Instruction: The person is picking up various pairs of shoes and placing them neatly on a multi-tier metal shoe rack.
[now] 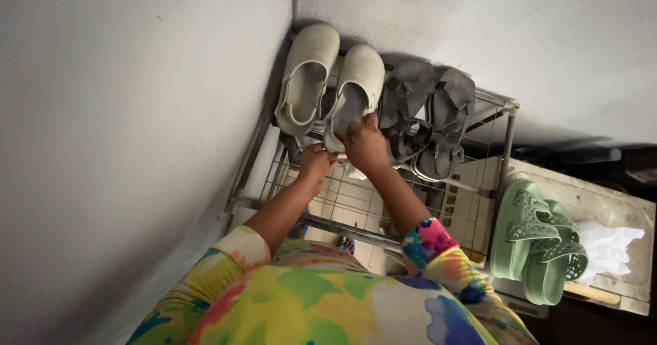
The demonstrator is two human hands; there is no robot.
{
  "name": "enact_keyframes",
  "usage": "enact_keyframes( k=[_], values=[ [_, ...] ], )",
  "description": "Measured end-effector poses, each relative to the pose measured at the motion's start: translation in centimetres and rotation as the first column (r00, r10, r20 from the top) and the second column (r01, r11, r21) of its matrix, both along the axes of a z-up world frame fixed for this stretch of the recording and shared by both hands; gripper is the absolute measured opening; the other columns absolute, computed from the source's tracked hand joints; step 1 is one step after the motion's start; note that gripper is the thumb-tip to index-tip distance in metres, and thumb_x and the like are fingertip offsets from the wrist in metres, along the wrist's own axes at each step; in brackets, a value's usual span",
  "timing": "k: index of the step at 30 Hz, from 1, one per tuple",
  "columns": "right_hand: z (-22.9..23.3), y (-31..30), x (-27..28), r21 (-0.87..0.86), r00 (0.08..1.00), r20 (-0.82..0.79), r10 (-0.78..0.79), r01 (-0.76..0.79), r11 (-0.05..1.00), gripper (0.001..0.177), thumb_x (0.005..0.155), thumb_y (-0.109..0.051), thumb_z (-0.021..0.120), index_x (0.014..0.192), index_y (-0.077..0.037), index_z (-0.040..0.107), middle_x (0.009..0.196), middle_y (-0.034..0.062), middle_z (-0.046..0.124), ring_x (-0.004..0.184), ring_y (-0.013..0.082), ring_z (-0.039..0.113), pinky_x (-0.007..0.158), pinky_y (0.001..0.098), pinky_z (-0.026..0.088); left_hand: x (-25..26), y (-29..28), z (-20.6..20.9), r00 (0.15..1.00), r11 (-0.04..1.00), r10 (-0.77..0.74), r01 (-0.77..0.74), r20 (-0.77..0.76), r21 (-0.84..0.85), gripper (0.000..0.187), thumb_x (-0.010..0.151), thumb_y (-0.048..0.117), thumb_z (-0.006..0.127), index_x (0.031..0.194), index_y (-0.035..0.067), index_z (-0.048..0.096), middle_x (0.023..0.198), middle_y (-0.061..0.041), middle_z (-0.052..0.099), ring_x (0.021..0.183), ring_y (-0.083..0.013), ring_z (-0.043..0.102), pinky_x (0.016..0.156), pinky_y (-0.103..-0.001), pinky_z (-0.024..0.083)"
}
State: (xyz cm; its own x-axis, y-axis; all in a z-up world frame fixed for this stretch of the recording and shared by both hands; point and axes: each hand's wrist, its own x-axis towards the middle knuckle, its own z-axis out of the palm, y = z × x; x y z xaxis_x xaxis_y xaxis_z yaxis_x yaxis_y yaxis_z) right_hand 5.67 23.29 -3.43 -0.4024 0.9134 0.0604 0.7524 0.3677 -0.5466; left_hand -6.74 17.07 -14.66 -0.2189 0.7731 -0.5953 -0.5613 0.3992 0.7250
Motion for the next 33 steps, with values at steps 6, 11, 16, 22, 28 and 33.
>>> enact_keyframes(
  k=[6, 11, 16, 22, 28, 33],
  values=[
    [0.5, 0.2, 0.2, 0.143, 0.992, -0.123, 0.012, 0.006, 0.990, 0.031, 0.087, -0.030, 0.082, 0.089, -0.001, 0.070, 0.116, 0.0271, 0.059, 0.080, 0.0427, 0.071, 0.065, 0.0477, 0.059, 0.4, -0.4, 3.7, 0.978, 1.000, 0.006, -0.002, -0.209, 0.018, 0.019, 0.086, 0.009, 0.071, 0.101, -0.002, 0.067, 0.091, -0.010, 0.065, 0.078, -0.0166, 0.059, 0.067, -0.033, 0.045],
    [1.1, 0.2, -0.3, 0.165, 0.982, -0.189, 0.033, -0.002, 0.986, 0.029, 0.087, -0.027, 0.083, 0.088, -0.001, 0.070, 0.116, 0.0263, 0.061, 0.074, 0.0389, 0.072, 0.062, 0.0454, 0.059, 0.0, -0.4, 6.3, 0.981, 0.999, 0.042, -0.043, -0.189, 0.000, 0.033, 0.086, 0.002, 0.067, 0.119, 0.001, 0.064, 0.111, -0.008, 0.066, 0.096, -0.0172, 0.062, 0.079, -0.031, 0.048],
    [2.1, -0.5, -0.9, 0.142, 0.977, -0.213, 0.018, 0.012, 0.990, 0.029, 0.087, -0.026, 0.083, 0.086, 0.000, 0.069, 0.119, 0.0238, 0.063, 0.069, 0.0321, 0.074, 0.059, 0.0420, 0.059, -0.1, -0.7, 5.7, 0.973, 0.995, 0.096, -0.097, -0.211, 0.005, 0.054, 0.083, -0.007, 0.066, 0.135, 0.005, 0.055, 0.129, -0.006, 0.063, 0.114, -0.0178, 0.063, 0.091, -0.032, 0.053],
    [1.2, -0.3, -0.6, 0.174, 0.970, -0.241, 0.036, 0.007, 0.985, 0.026, 0.087, -0.022, 0.082, 0.087, 0.000, 0.069, 0.125, 0.0243, 0.062, 0.067, 0.0296, 0.074, 0.059, 0.0406, 0.059, 0.2, -0.6, 5.0, 0.970, 0.986, 0.138, -0.117, -0.198, 0.118, 0.043, 0.083, -0.005, 0.068, 0.125, 0.001, 0.065, 0.126, -0.008, 0.070, 0.111, -0.0175, 0.066, 0.092, -0.030, 0.052],
    [-0.4, 0.6, -0.4, 0.201, 0.979, -0.192, 0.073, -0.033, 0.979, 0.030, 0.084, -0.025, 0.085, 0.086, 0.000, 0.069, 0.120, 0.0250, 0.061, 0.079, 0.0373, 0.072, 0.066, 0.0446, 0.059, -0.4, 0.1, 3.6, 0.958, 0.997, 0.068, -0.056, -0.278, 0.052, 0.042, 0.080, -0.002, 0.071, 0.121, 0.001, 0.067, 0.120, -0.008, 0.072, 0.106, -0.0199, 0.067, 0.090, -0.032, 0.050],
    [-0.3, 0.4, -0.4, 0.202, 0.985, -0.161, 0.061, -0.028, 0.979, 0.031, 0.084, -0.029, 0.085, 0.087, -0.002, 0.071, 0.120, 0.0267, 0.060, 0.084, 0.0424, 0.070, 0.069, 0.0473, 0.058, -0.8, -0.1, 3.5, 0.979, 0.997, 0.011, 0.005, -0.201, 0.079, 0.039, 0.083, -0.001, 0.068, 0.122, 0.001, 0.066, 0.120, -0.008, 0.070, 0.106, -0.0179, 0.066, 0.089, -0.032, 0.050]
  ],
)
